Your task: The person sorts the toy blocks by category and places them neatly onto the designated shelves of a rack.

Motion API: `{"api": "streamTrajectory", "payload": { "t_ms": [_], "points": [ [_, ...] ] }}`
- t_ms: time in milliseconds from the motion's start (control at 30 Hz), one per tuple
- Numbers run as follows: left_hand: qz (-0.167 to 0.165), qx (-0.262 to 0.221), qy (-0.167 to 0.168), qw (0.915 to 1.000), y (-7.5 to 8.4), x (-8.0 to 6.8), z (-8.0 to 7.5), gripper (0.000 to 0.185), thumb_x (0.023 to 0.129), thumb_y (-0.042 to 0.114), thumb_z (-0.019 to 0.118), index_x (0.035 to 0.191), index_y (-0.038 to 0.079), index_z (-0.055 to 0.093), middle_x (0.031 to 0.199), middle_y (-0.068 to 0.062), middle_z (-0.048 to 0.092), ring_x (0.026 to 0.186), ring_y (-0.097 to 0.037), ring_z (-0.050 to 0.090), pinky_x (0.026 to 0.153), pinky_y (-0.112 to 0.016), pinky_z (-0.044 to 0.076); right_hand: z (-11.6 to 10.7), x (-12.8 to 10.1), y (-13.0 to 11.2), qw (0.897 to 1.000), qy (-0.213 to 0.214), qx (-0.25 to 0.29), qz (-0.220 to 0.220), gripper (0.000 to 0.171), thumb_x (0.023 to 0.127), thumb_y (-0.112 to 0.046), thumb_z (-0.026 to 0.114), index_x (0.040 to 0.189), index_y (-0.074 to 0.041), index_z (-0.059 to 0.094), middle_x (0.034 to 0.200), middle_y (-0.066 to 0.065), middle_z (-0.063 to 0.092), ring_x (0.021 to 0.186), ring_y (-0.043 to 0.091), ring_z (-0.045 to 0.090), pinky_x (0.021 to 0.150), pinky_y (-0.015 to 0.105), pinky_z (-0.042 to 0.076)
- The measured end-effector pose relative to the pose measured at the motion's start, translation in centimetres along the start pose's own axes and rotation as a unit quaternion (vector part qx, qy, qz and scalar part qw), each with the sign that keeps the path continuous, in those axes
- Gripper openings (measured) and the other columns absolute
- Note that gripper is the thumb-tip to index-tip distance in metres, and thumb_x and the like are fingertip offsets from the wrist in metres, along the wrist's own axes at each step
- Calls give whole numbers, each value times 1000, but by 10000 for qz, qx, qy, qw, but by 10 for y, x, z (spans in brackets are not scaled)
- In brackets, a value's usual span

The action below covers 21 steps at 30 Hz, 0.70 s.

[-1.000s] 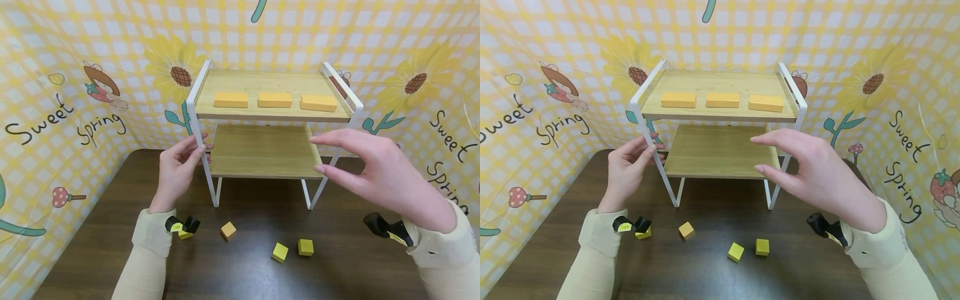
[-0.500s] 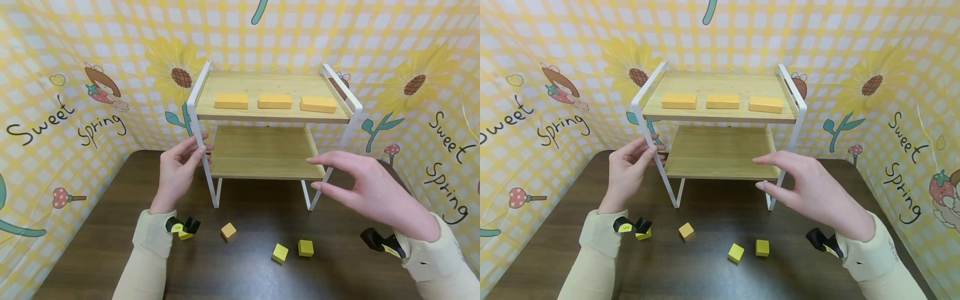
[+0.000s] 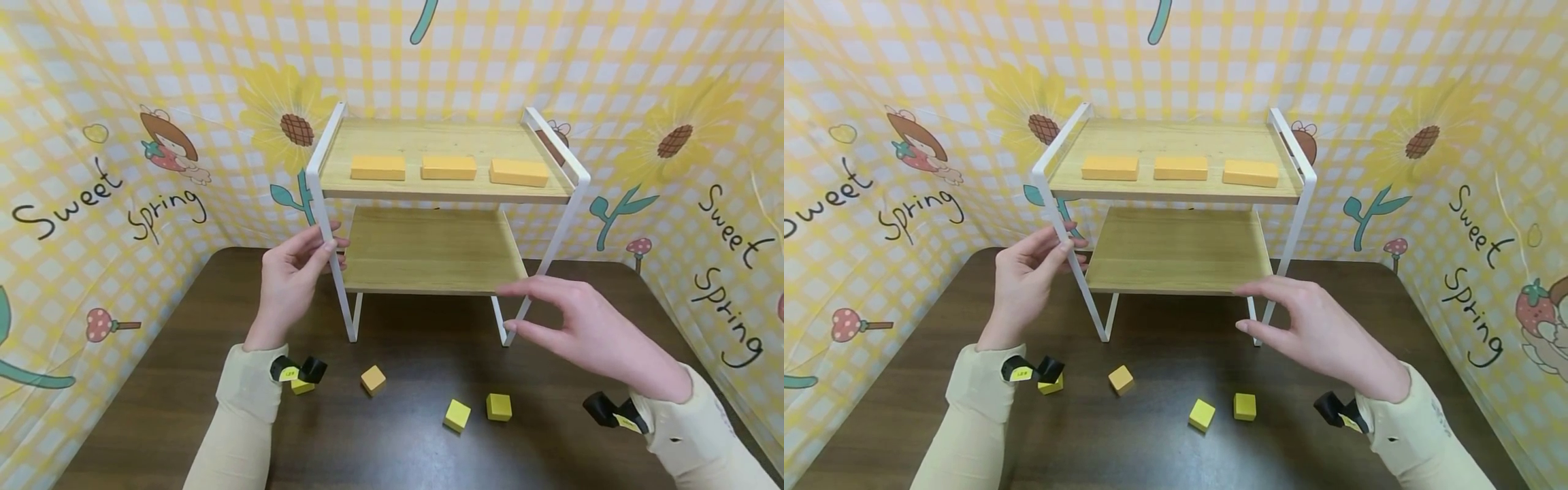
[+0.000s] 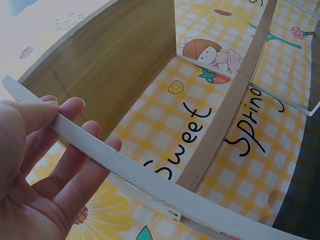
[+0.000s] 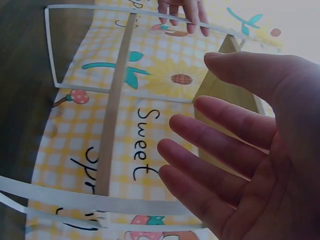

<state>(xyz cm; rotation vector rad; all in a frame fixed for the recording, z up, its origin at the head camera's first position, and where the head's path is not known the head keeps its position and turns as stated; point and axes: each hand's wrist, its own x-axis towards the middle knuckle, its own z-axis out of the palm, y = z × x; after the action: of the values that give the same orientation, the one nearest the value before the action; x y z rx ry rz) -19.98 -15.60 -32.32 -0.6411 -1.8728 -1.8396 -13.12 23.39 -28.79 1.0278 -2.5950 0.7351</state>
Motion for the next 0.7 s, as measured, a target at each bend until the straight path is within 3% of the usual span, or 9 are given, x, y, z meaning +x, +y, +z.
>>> {"api": "streamTrajectory", "payload": {
  "t_ms": [200, 567, 700],
  "points": [
    [-56, 87, -10, 9999, 1, -1, -1, 27, 101, 3, 64, 126, -3, 69, 102, -20, 74, 79, -41, 72, 75, -40, 62, 7, -2, 7, 9994, -178, 76, 284, 39, 92, -26, 80, 129, -24, 69, 124, -17, 66, 118, 8, 61, 100, 31, 49],
    [-16, 145, 37, 9999, 1, 1, 0, 26, 104, 10, 61, 124, -2, 71, 101, -30, 70, 76, -28, 73, 74, -39, 62, 21, -8, 22, 9958, -504, 119, 755, 37, 92, -32, 80, 126, -21, 70, 122, -13, 68, 116, 12, 62, 97, 41, 51],
    [12, 133, 57, 9999, 1, 1, 1, 25, 104, 10, 61, 124, -2, 71, 100, -26, 72, 75, -26, 73, 73, -39, 62, 29, -11, 26, 9932, -647, 209, 943, 39, 90, -37, 80, 126, -23, 71, 120, -14, 69, 114, 11, 63, 97, 41, 52]
  ]
}}
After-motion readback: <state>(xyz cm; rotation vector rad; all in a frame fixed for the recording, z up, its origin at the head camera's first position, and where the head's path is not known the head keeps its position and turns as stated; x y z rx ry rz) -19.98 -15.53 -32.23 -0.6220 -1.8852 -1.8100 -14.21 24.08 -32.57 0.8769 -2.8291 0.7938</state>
